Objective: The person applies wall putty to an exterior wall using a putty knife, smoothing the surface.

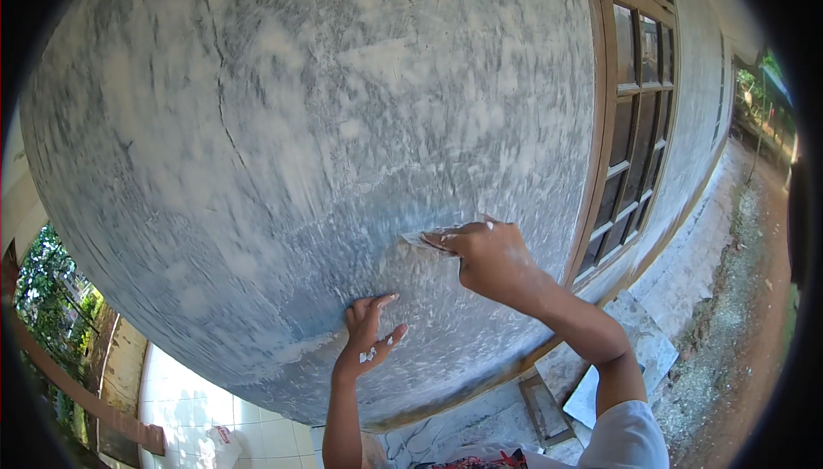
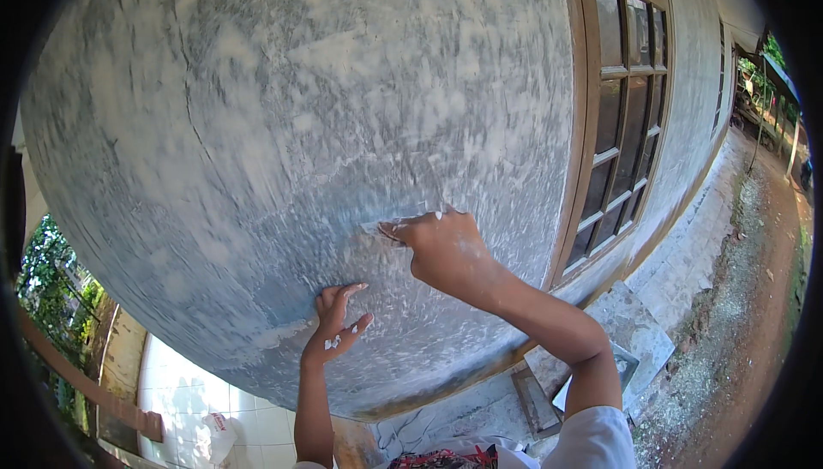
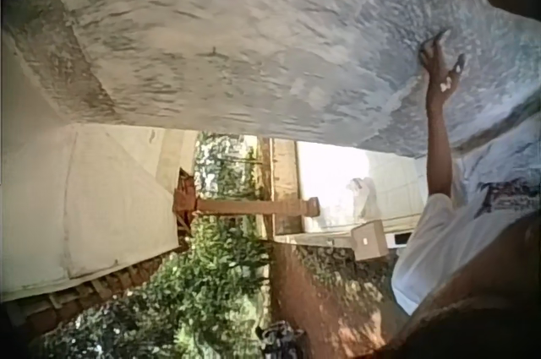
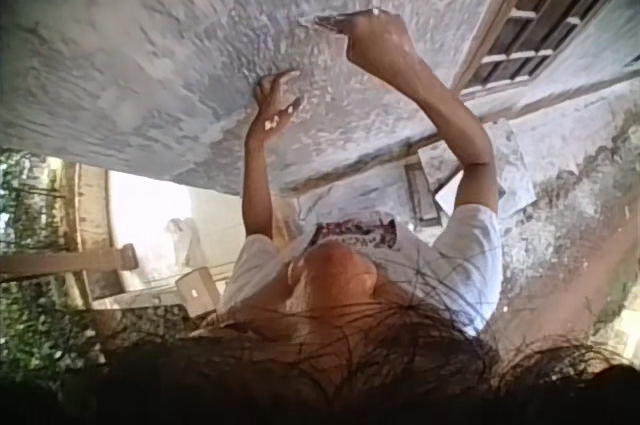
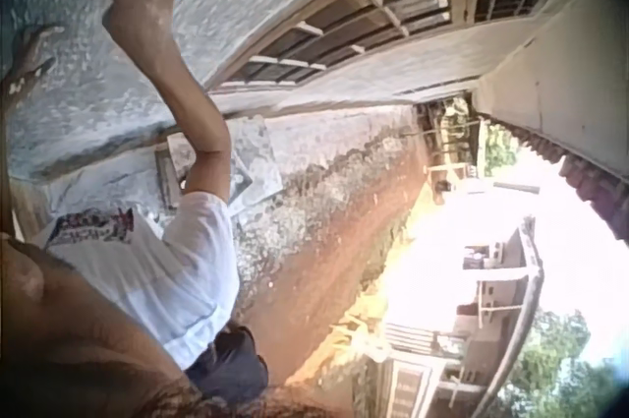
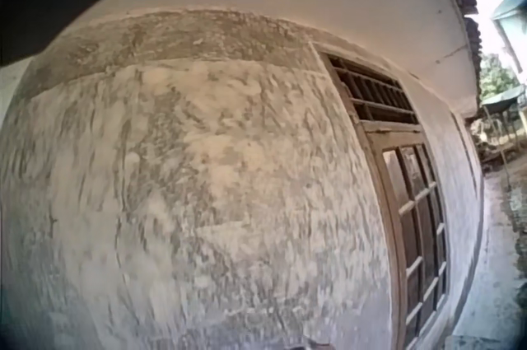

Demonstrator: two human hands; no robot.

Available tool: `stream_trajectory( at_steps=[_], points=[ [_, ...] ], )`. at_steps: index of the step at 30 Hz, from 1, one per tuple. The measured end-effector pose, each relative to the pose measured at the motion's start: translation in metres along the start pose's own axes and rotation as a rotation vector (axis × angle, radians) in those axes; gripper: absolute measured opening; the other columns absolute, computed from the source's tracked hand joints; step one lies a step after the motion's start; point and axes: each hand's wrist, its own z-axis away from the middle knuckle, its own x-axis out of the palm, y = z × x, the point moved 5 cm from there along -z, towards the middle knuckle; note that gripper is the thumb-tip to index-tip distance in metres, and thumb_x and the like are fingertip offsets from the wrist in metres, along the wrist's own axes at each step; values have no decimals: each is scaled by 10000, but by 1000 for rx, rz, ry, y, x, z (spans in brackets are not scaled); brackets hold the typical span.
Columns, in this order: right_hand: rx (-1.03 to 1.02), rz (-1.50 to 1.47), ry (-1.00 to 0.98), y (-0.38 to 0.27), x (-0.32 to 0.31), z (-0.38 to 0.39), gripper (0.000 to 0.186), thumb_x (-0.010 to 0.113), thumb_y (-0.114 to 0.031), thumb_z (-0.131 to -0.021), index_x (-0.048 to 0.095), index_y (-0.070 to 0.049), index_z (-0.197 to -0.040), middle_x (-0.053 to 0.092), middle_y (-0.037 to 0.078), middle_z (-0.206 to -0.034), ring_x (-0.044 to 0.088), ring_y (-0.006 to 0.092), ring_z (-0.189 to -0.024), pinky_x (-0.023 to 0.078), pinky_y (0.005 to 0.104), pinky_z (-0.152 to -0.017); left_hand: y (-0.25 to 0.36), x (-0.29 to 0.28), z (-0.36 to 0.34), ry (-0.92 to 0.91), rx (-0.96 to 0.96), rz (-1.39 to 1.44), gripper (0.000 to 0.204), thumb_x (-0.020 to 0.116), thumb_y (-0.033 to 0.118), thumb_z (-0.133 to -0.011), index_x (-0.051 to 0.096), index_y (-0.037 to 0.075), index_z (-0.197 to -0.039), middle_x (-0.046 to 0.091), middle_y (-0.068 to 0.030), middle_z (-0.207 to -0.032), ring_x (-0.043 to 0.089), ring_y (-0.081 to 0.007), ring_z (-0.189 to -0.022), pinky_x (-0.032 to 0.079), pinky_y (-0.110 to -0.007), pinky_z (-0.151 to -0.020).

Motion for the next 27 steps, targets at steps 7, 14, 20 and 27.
stream_trajectory(
  at_steps=[7,14,20,27],
  points=[
    [-405,121,916,-29,-82,-41,604,644,36,-798,663,-96,-1386,703,165,-1273,638,349,-1234,473,461,-1124,5,4,-1,-4,-23,17,571,764,294,-956,531,132,-1451,504,-112,-1338,395,-305,-1254,262,-446,-1145],
    [-316,141,813,-18,17,-50,583,680,-36,-869,587,-42,-1445,575,185,-1488,447,399,-1466,304,537,-1256,3,3,8,22,8,10,573,765,337,-960,536,144,-1448,496,-113,-1297,412,-305,-1175,302,-432,-1082],
    [-314,160,653,-14,48,-26,577,674,-75,-894,564,-26,-1459,572,193,-1483,425,401,-1479,269,549,-1263,10,0,1,28,1,50,568,768,212,-947,525,130,-1454,472,-124,-1325,403,-321,-1240,289,-439,-1138],
    [-332,96,660,-23,14,2,503,746,-22,-800,728,-112,-1294,739,99,-1248,647,313,-1248,469,468,-1126,1,2,4,33,-11,14,574,767,230,-955,517,142,-1464,474,-124,-1344,404,-323,-1252,293,-436,-1127]
  ],
)
